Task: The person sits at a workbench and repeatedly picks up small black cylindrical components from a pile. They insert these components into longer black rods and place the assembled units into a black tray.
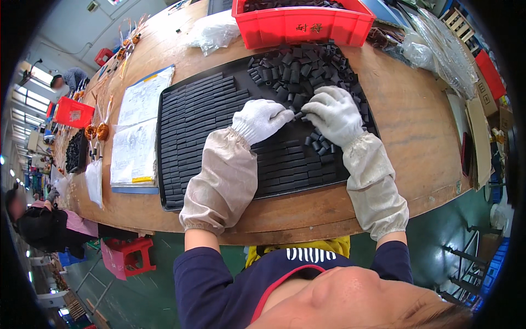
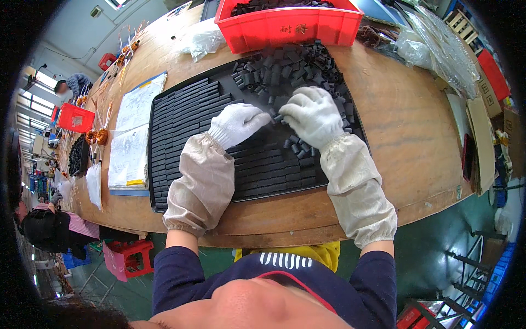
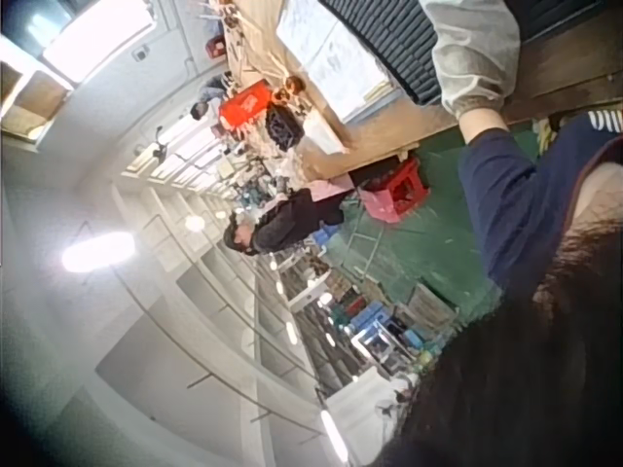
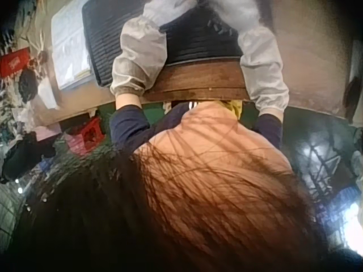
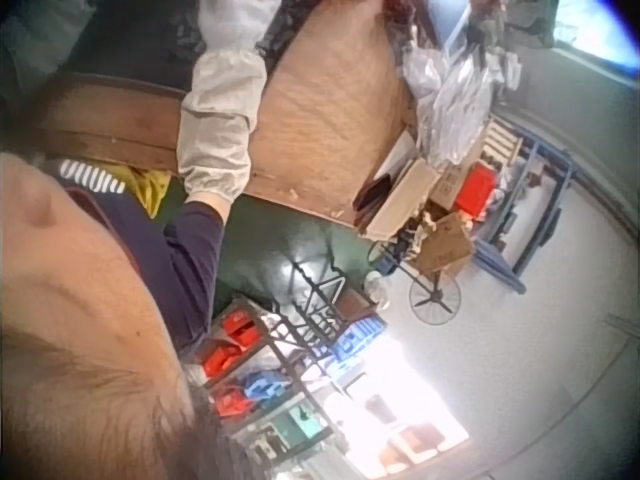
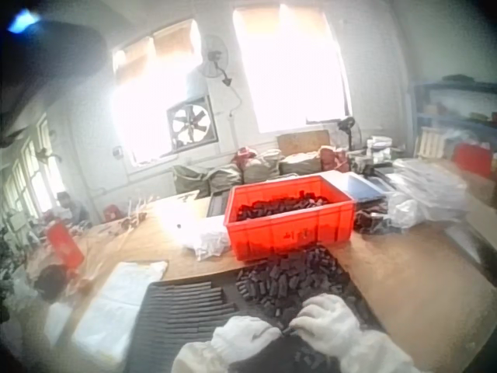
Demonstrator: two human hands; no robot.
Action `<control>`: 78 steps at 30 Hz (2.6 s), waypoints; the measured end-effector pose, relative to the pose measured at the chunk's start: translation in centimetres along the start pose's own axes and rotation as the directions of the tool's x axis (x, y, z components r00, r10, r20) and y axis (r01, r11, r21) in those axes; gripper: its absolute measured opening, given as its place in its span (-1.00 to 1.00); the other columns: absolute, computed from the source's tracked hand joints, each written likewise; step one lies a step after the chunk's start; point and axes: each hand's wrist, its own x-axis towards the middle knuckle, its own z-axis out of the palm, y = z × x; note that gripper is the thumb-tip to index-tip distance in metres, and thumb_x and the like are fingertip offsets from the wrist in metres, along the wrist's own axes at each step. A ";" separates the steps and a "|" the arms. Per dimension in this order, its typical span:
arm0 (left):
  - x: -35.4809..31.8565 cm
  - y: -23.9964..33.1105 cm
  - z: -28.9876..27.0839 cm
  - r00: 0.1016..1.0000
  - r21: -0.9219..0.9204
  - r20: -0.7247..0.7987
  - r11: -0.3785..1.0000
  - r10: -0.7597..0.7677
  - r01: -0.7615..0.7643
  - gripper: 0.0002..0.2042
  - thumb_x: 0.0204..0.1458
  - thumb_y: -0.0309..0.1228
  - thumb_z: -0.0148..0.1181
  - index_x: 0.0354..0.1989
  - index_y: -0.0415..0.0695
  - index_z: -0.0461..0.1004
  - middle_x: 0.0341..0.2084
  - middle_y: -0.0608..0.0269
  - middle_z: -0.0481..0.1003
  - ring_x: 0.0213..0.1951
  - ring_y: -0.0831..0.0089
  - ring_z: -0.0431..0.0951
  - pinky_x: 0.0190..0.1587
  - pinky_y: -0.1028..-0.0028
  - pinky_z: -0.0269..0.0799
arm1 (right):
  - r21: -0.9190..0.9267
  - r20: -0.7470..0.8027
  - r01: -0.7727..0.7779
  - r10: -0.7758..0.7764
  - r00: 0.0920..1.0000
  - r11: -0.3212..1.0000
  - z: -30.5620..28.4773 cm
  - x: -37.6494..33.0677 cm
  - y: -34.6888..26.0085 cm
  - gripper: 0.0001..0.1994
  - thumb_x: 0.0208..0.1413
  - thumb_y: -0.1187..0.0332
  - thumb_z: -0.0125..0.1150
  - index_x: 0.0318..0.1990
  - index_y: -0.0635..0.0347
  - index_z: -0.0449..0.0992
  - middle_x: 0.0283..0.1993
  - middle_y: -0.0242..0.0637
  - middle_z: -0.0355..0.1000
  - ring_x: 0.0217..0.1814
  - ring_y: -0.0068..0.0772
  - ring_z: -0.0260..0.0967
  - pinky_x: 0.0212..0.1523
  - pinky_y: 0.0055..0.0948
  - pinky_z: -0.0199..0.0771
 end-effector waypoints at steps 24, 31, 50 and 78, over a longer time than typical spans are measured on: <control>0.1 -1.3 2.1 0.963 0.345 -0.253 0.939 0.093 0.000 -0.71 0.16 -0.14 0.26 0.03 0.13 0.65 -0.01 0.17 0.58 0.11 0.05 0.51 0.20 0.09 0.38 | -0.042 0.185 -0.036 0.043 0.982 0.998 1.7 -1.1 -2.2 -0.66 -0.08 0.30 0.48 -0.08 -0.04 0.63 0.08 -0.36 0.50 0.35 -0.10 0.34 0.36 0.02 0.28; 0.0 -0.8 2.3 0.969 0.341 -0.241 0.940 0.061 0.026 -0.71 0.15 -0.15 0.27 0.02 0.11 0.65 -0.06 0.21 0.59 0.06 0.08 0.52 0.12 0.09 0.42 | -0.059 0.153 -0.053 0.062 0.986 0.997 2.0 -1.4 -2.0 -0.69 -0.09 0.27 0.47 -0.14 0.03 0.61 0.01 -0.36 0.49 0.30 -0.13 0.34 0.29 0.01 0.29; 1.3 -0.3 1.7 0.841 0.166 -0.463 0.959 0.280 -0.228 -0.84 -0.01 -0.41 0.39 -0.23 0.01 0.71 -0.20 0.34 0.65 -0.03 0.18 0.59 0.06 0.19 0.52 | -0.043 -0.128 -0.254 0.246 0.961 0.966 0.4 0.1 -1.6 -0.66 0.02 0.36 0.41 -0.01 -0.18 0.62 -0.23 -0.34 0.52 -0.07 -0.09 0.49 0.06 -0.07 0.43; -0.4 3.3 -0.8 0.957 -0.816 0.212 0.502 -0.199 0.285 -0.57 0.27 -0.25 0.31 0.20 -0.26 0.52 0.00 0.27 0.60 0.00 0.56 0.53 0.12 0.49 0.44 | 0.246 -0.232 -0.078 0.136 0.963 0.966 -0.4 0.9 -1.4 -0.73 -0.19 0.58 0.43 -0.27 0.04 0.65 -0.28 -0.27 0.53 -0.15 -0.09 0.52 -0.10 -0.16 0.52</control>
